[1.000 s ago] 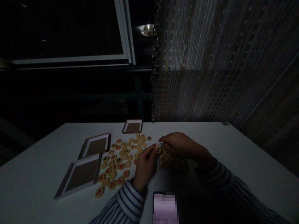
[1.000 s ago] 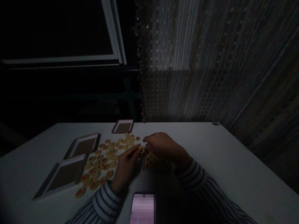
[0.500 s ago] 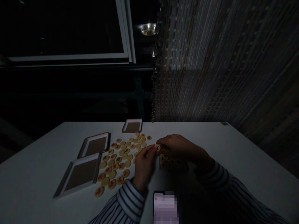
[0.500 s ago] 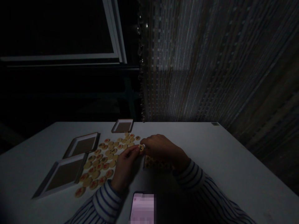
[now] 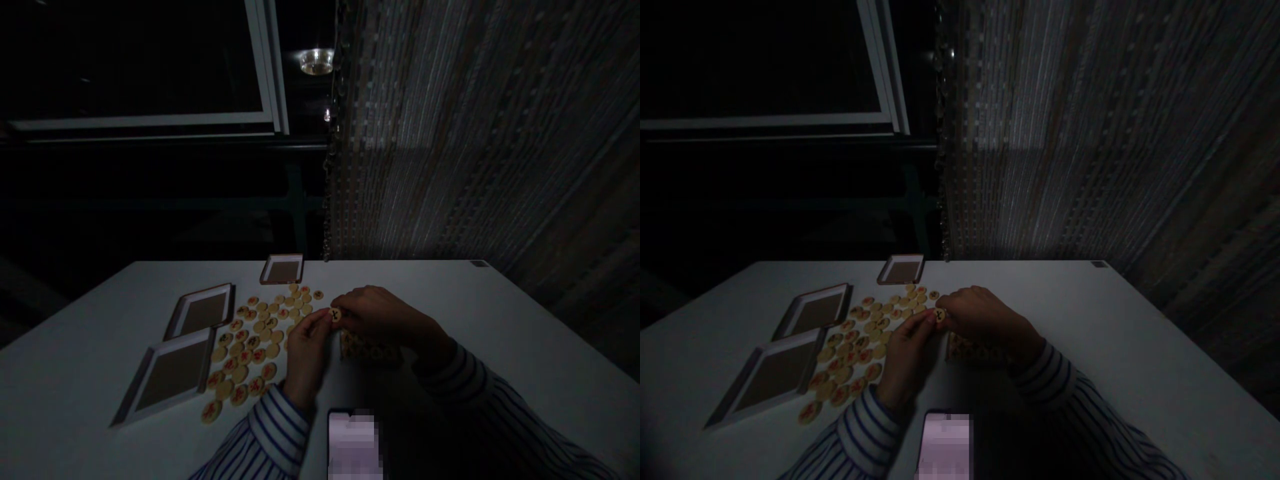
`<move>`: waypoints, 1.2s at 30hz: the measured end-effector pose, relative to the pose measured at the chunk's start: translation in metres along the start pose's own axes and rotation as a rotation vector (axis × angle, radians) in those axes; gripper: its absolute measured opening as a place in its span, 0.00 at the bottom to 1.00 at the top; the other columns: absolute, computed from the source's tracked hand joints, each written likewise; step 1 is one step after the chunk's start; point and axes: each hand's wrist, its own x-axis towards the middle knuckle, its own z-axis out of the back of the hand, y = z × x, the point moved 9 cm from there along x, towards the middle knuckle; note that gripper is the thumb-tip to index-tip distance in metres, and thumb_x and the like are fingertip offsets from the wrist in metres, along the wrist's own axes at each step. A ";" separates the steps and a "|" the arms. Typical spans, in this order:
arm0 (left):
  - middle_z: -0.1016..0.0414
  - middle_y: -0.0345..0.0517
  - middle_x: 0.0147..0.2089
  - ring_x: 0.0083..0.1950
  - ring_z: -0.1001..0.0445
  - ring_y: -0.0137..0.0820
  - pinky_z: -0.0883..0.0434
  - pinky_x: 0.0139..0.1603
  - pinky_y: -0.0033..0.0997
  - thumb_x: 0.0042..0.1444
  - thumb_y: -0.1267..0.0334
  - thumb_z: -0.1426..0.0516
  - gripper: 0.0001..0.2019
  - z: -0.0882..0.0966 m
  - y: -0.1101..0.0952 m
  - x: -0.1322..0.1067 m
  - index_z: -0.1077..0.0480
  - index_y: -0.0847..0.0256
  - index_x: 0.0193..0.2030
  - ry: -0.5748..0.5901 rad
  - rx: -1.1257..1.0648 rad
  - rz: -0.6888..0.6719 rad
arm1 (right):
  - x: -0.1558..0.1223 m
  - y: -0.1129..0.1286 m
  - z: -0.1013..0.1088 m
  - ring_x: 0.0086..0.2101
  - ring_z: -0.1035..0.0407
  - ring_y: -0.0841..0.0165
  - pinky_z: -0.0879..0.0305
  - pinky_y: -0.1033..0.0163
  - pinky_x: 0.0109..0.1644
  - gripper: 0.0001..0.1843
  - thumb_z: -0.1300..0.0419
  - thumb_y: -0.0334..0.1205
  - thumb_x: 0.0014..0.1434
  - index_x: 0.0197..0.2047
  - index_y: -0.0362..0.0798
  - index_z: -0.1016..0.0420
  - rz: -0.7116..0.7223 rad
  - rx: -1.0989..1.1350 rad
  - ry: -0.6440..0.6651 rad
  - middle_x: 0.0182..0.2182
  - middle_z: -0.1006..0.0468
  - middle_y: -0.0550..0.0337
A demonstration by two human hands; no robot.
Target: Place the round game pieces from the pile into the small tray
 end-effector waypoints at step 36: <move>0.25 0.48 0.39 0.41 0.28 0.33 0.32 0.43 0.34 0.50 0.63 0.46 0.11 -0.013 -0.002 -0.004 0.28 0.61 0.38 0.117 0.426 -0.196 | -0.008 -0.047 -0.011 0.38 0.31 0.64 0.44 0.64 0.38 0.17 0.54 0.44 0.59 0.39 0.46 0.28 -0.198 -0.088 0.062 0.36 0.24 0.52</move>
